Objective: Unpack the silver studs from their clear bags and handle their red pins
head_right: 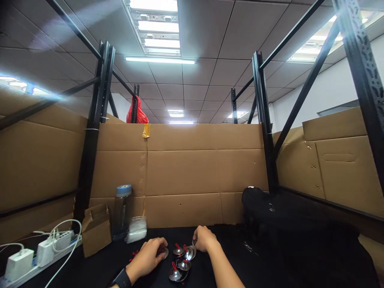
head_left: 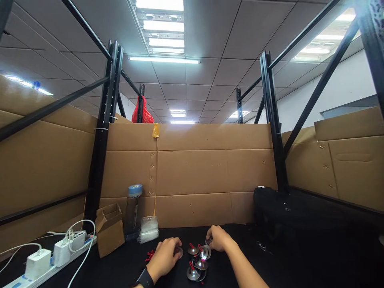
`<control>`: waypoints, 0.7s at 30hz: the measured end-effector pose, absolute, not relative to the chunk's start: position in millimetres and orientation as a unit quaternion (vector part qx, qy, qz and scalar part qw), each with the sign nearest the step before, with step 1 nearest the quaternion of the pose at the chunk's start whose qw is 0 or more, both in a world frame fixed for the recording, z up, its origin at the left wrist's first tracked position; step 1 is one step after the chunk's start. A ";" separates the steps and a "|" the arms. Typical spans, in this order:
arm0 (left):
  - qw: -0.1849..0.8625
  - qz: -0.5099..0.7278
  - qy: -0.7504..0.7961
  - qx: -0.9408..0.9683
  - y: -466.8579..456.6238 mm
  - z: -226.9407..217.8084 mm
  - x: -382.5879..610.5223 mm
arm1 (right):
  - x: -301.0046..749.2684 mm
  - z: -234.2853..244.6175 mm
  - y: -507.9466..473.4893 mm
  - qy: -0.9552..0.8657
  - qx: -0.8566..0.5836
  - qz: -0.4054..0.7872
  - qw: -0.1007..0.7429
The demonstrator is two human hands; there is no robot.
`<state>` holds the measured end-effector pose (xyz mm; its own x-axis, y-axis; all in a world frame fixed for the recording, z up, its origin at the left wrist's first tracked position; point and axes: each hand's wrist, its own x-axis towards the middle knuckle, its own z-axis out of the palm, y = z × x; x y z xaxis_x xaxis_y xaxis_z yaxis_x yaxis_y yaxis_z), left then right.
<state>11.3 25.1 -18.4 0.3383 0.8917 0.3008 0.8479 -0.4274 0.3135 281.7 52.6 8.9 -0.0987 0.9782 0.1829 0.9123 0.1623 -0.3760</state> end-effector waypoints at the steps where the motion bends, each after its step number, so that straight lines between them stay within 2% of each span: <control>1: 0.053 0.221 0.531 0.816 26.8 -19.7 10.6 | 282.9 7.8 54.0 -0.738 -0.639 0.082 0.201; 10: 0.070 0.256 0.544 0.796 43.9 -36.0 6.7 | 287.1 3.4 57.6 -0.743 -0.637 0.070 0.192; 13: 0.053 0.261 0.549 0.792 46.0 -35.2 5.2 | 284.4 6.8 55.0 -0.749 -0.617 0.045 0.235; 17: 0.047 0.314 0.529 0.787 40.6 -24.2 7.1 | 265.0 13.8 48.1 -0.796 -0.507 0.061 0.326; 21: 0.069 0.399 0.465 0.787 27.8 -4.7 15.6 | 232.0 16.4 36.2 -0.823 -0.436 0.143 0.333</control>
<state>15.6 27.8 -4.7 0.2493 0.7871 0.5642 0.6763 -0.5585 0.4803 232.0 36.2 16.4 -0.3973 0.8141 0.4235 0.6229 0.5782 -0.5270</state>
